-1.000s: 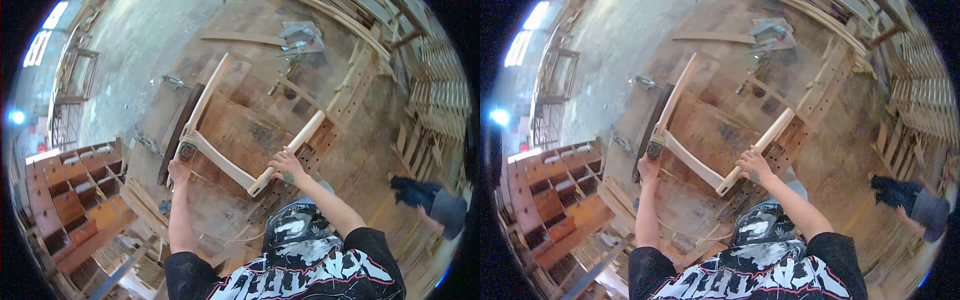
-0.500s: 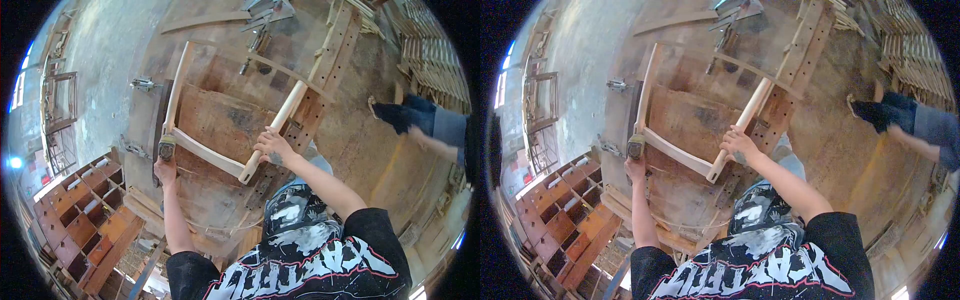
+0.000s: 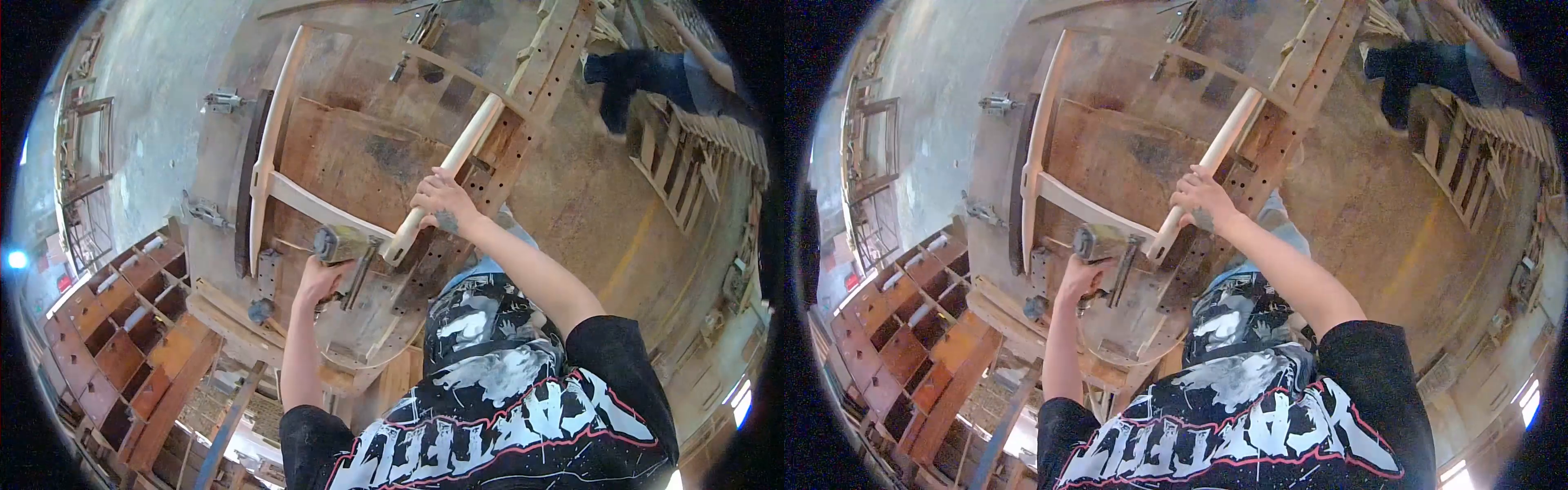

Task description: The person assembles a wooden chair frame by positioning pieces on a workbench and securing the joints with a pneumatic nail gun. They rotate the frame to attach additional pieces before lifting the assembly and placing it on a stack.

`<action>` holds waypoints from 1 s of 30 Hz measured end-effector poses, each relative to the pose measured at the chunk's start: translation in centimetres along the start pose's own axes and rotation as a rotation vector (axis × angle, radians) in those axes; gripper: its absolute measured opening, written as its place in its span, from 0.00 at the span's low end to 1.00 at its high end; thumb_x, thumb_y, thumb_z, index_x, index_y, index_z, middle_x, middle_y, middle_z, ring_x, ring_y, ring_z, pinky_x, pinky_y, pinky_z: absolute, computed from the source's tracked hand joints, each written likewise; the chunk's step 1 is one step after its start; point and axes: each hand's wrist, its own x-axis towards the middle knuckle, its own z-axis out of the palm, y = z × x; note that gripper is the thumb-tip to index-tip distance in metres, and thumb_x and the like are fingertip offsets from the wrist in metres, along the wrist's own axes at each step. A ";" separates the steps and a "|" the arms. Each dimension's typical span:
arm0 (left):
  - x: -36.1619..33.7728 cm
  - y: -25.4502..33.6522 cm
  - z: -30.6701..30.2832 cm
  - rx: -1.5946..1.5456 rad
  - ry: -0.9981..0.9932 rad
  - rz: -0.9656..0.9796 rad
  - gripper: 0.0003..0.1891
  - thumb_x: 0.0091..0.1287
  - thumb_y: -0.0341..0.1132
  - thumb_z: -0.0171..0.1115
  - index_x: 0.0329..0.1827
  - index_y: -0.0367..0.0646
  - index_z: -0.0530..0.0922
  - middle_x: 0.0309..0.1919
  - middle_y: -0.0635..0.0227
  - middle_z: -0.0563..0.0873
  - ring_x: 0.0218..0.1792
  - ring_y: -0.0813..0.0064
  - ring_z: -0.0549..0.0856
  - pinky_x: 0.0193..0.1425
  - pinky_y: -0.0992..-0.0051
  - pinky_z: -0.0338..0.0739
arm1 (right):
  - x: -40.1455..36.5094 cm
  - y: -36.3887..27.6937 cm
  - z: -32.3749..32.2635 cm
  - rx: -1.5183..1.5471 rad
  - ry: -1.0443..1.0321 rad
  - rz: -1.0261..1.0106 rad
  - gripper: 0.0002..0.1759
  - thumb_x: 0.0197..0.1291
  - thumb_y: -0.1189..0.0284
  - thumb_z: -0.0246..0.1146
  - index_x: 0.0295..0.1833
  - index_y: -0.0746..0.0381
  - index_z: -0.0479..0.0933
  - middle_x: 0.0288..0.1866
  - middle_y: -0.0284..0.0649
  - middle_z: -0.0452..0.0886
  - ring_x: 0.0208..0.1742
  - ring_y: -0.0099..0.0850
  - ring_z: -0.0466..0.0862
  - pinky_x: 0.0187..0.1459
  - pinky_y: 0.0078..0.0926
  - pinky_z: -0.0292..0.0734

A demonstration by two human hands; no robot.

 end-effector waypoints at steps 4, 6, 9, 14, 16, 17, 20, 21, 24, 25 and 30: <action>0.4 -1.4 2.0 -0.025 -0.037 0.089 0.11 0.63 0.37 0.77 0.39 0.40 0.87 0.15 0.76 0.76 0.14 0.84 0.71 0.18 0.75 0.61 | 0.0 -0.4 -0.5 -0.012 -0.023 0.020 0.24 0.40 0.52 0.78 0.44 0.47 0.83 0.46 0.30 0.81 0.64 0.32 0.77 0.81 0.45 0.55; 0.9 -2.1 1.9 -0.005 -0.028 0.112 0.10 0.63 0.35 0.78 0.40 0.39 0.86 0.15 0.76 0.74 0.14 0.83 0.70 0.18 0.75 0.60 | 0.1 -0.5 -0.4 -0.021 -0.025 0.024 0.24 0.41 0.52 0.78 0.45 0.47 0.84 0.47 0.31 0.81 0.65 0.32 0.77 0.81 0.46 0.54; 0.9 -2.3 1.5 -0.018 -0.072 0.080 0.11 0.64 0.38 0.76 0.44 0.41 0.87 0.17 0.77 0.77 0.16 0.83 0.70 0.19 0.73 0.62 | 0.2 -0.6 -0.7 -0.014 -0.058 0.042 0.24 0.41 0.51 0.78 0.45 0.48 0.84 0.48 0.32 0.81 0.66 0.34 0.76 0.81 0.46 0.53; 0.2 -1.8 1.3 0.035 -0.080 0.105 0.13 0.65 0.40 0.75 0.47 0.43 0.87 0.19 0.76 0.80 0.17 0.83 0.71 0.21 0.72 0.63 | 0.3 -0.7 -1.1 0.004 -0.086 0.037 0.26 0.43 0.51 0.77 0.48 0.49 0.83 0.49 0.32 0.81 0.68 0.37 0.76 0.81 0.52 0.52; -0.1 -1.5 1.0 0.059 -0.087 0.100 0.15 0.64 0.41 0.76 0.48 0.43 0.87 0.19 0.75 0.80 0.17 0.83 0.72 0.21 0.72 0.64 | 0.3 -0.8 -1.0 0.002 -0.104 0.041 0.26 0.43 0.51 0.77 0.48 0.49 0.83 0.49 0.32 0.81 0.68 0.37 0.75 0.81 0.52 0.52; -0.1 -1.5 0.9 0.070 -0.091 0.098 0.15 0.64 0.42 0.76 0.48 0.43 0.87 0.19 0.75 0.80 0.17 0.82 0.73 0.21 0.72 0.65 | 0.3 -0.9 -1.0 -0.004 -0.107 0.046 0.26 0.44 0.51 0.77 0.48 0.49 0.83 0.49 0.32 0.81 0.68 0.36 0.75 0.81 0.52 0.52; 0.4 -2.4 1.0 0.136 -0.048 0.096 0.17 0.64 0.43 0.76 0.48 0.42 0.87 0.19 0.73 0.81 0.17 0.81 0.74 0.22 0.71 0.67 | 0.4 -1.0 -1.1 -0.028 -0.127 0.059 0.25 0.45 0.52 0.77 0.49 0.49 0.84 0.49 0.32 0.81 0.68 0.36 0.75 0.82 0.52 0.51; 0.3 -2.7 0.9 0.132 -0.054 0.094 0.17 0.64 0.43 0.76 0.48 0.41 0.87 0.20 0.73 0.81 0.17 0.80 0.74 0.22 0.71 0.68 | 0.4 -1.1 -1.2 -0.038 -0.140 0.063 0.25 0.45 0.52 0.77 0.49 0.49 0.84 0.49 0.32 0.81 0.68 0.36 0.75 0.82 0.51 0.51; -0.8 -3.6 0.4 0.108 -0.009 0.092 0.17 0.64 0.43 0.75 0.47 0.39 0.86 0.21 0.71 0.82 0.18 0.79 0.76 0.25 0.69 0.71 | 0.3 -1.2 -0.7 -0.060 -0.118 0.056 0.27 0.42 0.50 0.78 0.48 0.48 0.84 0.48 0.32 0.82 0.67 0.35 0.76 0.81 0.50 0.52; -2.0 -4.2 0.6 0.089 0.048 0.094 0.18 0.64 0.43 0.75 0.47 0.38 0.86 0.22 0.70 0.83 0.20 0.78 0.77 0.27 0.69 0.73 | 0.4 -1.0 -0.5 -0.073 -0.096 0.048 0.27 0.40 0.49 0.79 0.47 0.47 0.84 0.47 0.33 0.82 0.66 0.35 0.77 0.80 0.49 0.53; -4.8 -16.7 2.4 0.032 0.549 0.276 0.20 0.63 0.35 0.70 0.56 0.35 0.81 0.42 0.50 0.89 0.45 0.51 0.88 0.50 0.59 0.80 | 0.6 -1.6 -1.3 -0.084 -0.089 0.048 0.25 0.44 0.54 0.79 0.50 0.49 0.85 0.49 0.37 0.81 0.65 0.39 0.77 0.78 0.50 0.57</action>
